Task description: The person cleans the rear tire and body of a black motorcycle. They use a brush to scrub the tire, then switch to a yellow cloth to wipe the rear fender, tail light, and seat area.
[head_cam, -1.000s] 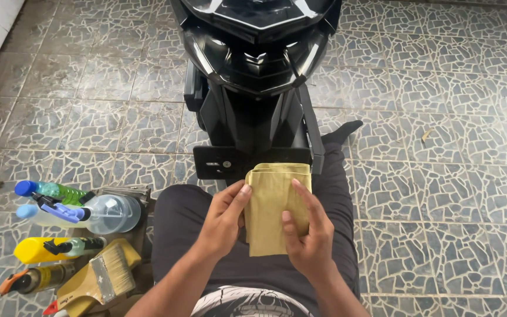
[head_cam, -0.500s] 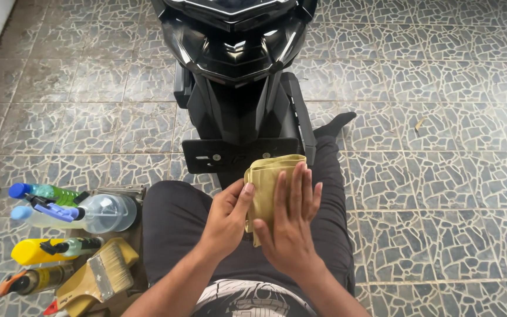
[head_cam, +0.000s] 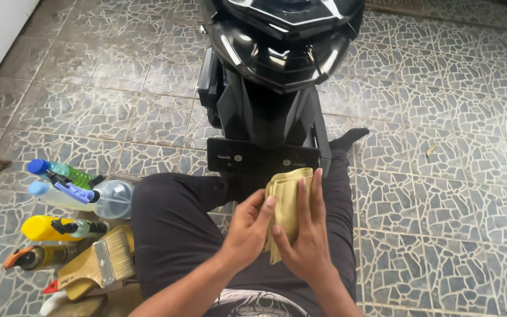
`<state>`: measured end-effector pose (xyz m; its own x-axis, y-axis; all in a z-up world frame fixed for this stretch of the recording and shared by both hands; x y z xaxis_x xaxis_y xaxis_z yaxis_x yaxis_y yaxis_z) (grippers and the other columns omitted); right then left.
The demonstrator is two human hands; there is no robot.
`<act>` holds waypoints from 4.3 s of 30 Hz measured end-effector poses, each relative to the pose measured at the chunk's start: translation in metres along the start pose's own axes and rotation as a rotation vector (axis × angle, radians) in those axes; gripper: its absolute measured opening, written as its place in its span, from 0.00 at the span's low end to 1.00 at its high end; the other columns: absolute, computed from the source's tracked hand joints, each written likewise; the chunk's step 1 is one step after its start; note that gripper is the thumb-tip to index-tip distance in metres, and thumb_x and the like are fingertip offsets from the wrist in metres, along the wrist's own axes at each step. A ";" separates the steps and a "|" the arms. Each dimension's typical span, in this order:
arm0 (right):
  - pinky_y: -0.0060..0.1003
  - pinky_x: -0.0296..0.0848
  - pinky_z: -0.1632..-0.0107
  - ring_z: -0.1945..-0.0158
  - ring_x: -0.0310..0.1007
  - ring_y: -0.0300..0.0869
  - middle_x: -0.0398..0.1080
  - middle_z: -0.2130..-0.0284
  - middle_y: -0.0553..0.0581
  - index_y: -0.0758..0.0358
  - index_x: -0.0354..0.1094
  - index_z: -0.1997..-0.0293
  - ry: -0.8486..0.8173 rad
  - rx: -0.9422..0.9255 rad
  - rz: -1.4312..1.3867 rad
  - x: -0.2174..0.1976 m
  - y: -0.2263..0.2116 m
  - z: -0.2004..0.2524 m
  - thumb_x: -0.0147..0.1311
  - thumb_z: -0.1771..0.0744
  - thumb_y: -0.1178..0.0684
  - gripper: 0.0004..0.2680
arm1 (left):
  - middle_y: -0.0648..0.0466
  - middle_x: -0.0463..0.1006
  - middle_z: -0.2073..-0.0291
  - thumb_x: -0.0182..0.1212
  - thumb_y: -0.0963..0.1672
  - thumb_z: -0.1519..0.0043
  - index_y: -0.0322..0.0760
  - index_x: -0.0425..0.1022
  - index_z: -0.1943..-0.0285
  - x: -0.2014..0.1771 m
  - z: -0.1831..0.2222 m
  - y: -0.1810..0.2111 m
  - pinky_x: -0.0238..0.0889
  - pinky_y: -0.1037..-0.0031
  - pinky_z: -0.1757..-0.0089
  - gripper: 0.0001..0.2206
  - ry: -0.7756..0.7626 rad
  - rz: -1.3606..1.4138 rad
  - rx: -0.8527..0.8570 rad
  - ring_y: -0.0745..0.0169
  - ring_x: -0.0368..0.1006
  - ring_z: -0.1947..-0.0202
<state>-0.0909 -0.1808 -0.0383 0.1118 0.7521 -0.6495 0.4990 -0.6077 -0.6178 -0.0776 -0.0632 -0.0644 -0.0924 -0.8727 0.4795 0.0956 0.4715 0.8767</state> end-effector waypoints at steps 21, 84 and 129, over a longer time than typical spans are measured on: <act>0.71 0.14 0.27 0.26 0.52 0.57 0.72 0.41 0.66 0.71 0.74 0.45 0.034 -0.364 -0.123 0.001 -0.041 -0.022 0.49 0.37 0.54 0.17 | 0.38 0.75 0.45 0.44 0.53 0.32 0.26 0.67 0.38 -0.036 -0.029 -0.048 0.65 0.64 0.50 0.26 0.048 0.457 -0.410 0.51 0.71 0.49; 0.36 0.72 0.52 0.59 0.70 0.43 0.71 0.66 0.51 0.61 0.70 0.63 0.227 -0.054 -0.257 -0.028 -0.017 -0.038 0.63 0.43 0.66 0.10 | 0.49 0.78 0.57 0.38 0.50 0.28 0.24 0.74 0.45 -0.008 -0.010 -0.001 0.66 0.73 0.55 0.23 -0.223 -0.347 -0.100 0.65 0.69 0.59; 0.53 0.74 0.40 0.42 0.71 0.62 0.66 0.39 0.71 0.70 0.61 0.31 0.518 -0.129 0.026 -0.025 0.049 -0.087 0.48 0.33 0.56 0.20 | 0.37 0.63 0.27 0.23 0.55 0.24 0.30 0.66 0.27 -0.023 -0.071 0.083 0.53 0.49 0.33 0.32 0.157 -0.675 0.764 0.33 0.56 0.27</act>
<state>0.0055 -0.2070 -0.0136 0.5187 0.7844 -0.3401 0.5883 -0.6161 -0.5237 0.0030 -0.0131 -0.0056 0.2426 -0.9664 -0.0844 -0.5883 -0.2158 0.7793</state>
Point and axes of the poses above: each hand's wrist, its own z-axis away from the middle knuckle, its own x-axis out of the palm, y = z × x, the point moved 7 cm from there along -z, towards the middle knuckle
